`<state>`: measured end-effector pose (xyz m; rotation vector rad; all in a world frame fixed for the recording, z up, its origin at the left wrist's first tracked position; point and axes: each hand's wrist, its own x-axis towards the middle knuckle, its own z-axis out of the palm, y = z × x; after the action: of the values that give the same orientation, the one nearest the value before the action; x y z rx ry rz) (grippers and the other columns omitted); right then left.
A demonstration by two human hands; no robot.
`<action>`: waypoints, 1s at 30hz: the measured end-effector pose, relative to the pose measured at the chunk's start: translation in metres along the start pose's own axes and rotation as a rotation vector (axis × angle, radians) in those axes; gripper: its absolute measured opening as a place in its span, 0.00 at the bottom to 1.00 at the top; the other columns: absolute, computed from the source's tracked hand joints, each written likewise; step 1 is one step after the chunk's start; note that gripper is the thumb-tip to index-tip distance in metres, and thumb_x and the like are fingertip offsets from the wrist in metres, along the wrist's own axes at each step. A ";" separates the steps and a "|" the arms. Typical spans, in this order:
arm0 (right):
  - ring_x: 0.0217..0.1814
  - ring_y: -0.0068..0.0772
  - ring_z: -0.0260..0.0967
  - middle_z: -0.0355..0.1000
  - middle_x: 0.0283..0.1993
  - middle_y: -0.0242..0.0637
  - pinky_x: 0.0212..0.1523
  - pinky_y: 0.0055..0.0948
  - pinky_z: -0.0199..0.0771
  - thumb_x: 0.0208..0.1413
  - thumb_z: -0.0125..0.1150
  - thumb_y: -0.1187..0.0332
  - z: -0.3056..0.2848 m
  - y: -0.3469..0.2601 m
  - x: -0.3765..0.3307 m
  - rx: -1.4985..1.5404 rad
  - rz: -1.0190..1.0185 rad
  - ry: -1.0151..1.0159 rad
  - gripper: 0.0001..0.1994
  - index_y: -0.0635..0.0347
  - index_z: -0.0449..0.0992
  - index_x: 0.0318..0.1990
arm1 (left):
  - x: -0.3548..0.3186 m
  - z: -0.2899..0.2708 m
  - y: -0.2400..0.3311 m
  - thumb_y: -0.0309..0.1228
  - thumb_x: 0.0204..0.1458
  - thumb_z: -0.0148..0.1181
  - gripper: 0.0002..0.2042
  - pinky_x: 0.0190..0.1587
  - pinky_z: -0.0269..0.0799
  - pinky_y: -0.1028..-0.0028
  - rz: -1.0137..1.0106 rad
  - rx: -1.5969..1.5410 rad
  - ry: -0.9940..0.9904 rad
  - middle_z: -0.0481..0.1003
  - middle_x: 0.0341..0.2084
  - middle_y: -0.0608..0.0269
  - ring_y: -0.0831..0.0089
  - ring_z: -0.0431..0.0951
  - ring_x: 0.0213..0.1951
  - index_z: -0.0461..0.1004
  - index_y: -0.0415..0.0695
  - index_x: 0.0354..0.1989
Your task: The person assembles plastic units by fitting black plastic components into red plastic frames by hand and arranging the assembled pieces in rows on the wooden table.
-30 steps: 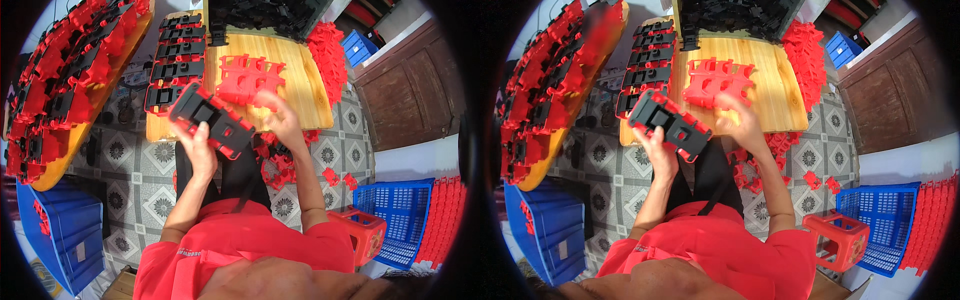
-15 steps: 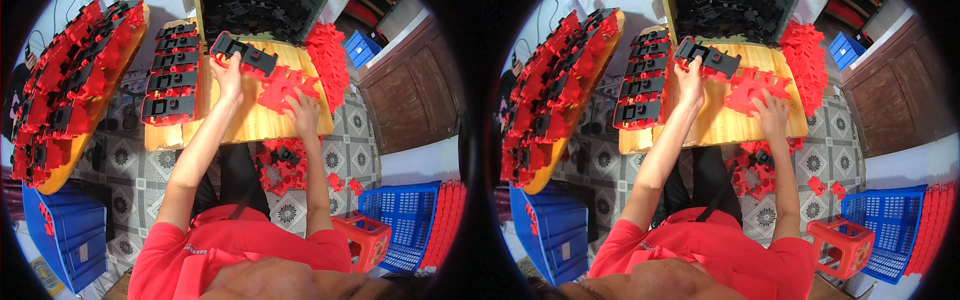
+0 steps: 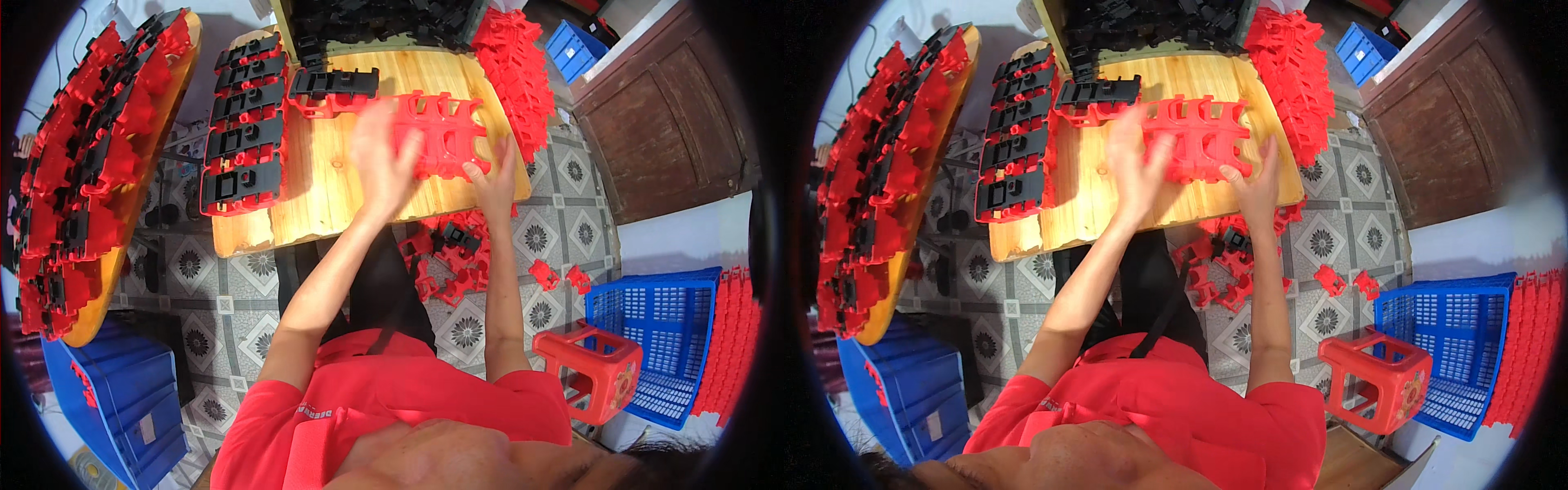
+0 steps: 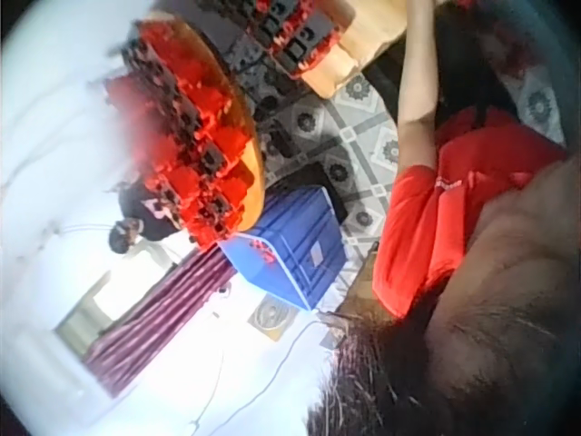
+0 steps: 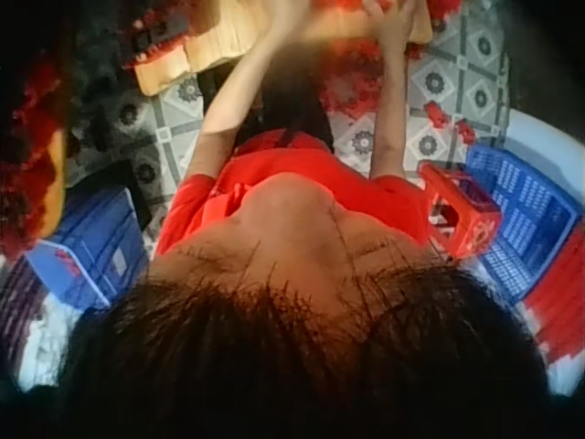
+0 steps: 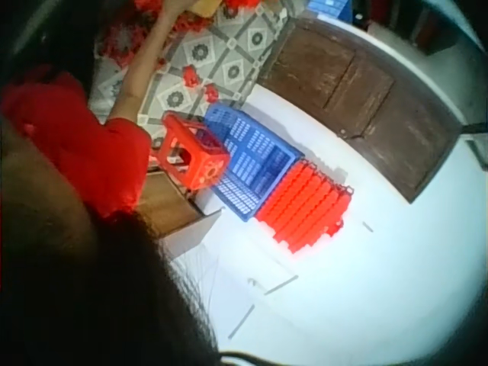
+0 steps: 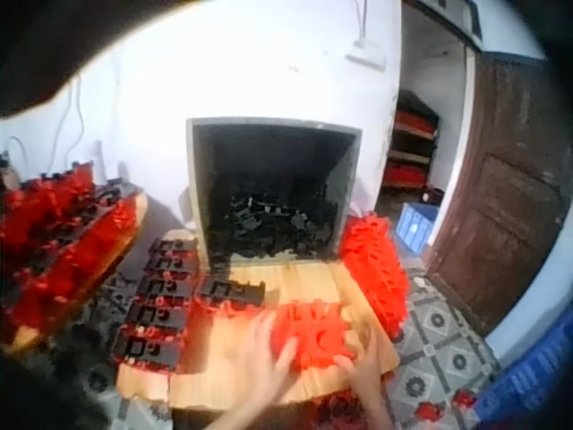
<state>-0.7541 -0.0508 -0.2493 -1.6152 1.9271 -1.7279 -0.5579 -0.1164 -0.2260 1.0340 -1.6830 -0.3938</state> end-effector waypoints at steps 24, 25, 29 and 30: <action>0.43 0.42 0.75 0.75 0.44 0.43 0.43 0.31 0.73 0.53 0.62 0.67 0.218 -0.125 0.176 -0.172 -0.667 -0.747 0.13 0.60 0.77 0.46 | -0.094 -0.157 0.000 0.37 0.53 0.61 0.45 0.65 0.57 0.53 -0.814 -1.657 -0.129 0.57 0.64 0.47 0.55 0.58 0.66 0.33 0.60 0.72; 0.46 0.44 0.74 0.74 0.47 0.43 0.45 0.35 0.74 0.53 0.62 0.66 0.253 -0.112 0.191 -0.255 -0.734 -0.741 0.15 0.60 0.76 0.47 | -0.097 -0.159 -0.002 0.38 0.53 0.61 0.45 0.65 0.58 0.52 -0.828 -1.642 -0.143 0.57 0.64 0.46 0.55 0.57 0.66 0.33 0.60 0.72; 0.51 0.47 0.72 0.70 0.55 0.44 0.49 0.39 0.75 0.51 0.63 0.64 0.334 -0.092 0.211 -0.463 -0.777 -0.708 0.19 0.60 0.75 0.51 | -0.111 -0.162 -0.009 0.40 0.51 0.62 0.47 0.65 0.55 0.53 -0.809 -1.559 -0.178 0.56 0.65 0.46 0.55 0.57 0.66 0.32 0.60 0.72; 0.51 0.47 0.72 0.70 0.55 0.44 0.49 0.39 0.75 0.51 0.63 0.64 0.342 -0.099 0.208 -0.454 -0.780 -0.716 0.19 0.60 0.75 0.51 | -0.112 -0.163 -0.010 0.39 0.51 0.62 0.47 0.66 0.54 0.54 -0.787 -1.524 -0.181 0.55 0.65 0.46 0.56 0.57 0.66 0.32 0.59 0.72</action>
<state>-0.5598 -0.4088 -0.1829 -2.8875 1.4494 -0.5823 -0.4010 0.0040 -0.2407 0.3711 -0.5766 -1.9168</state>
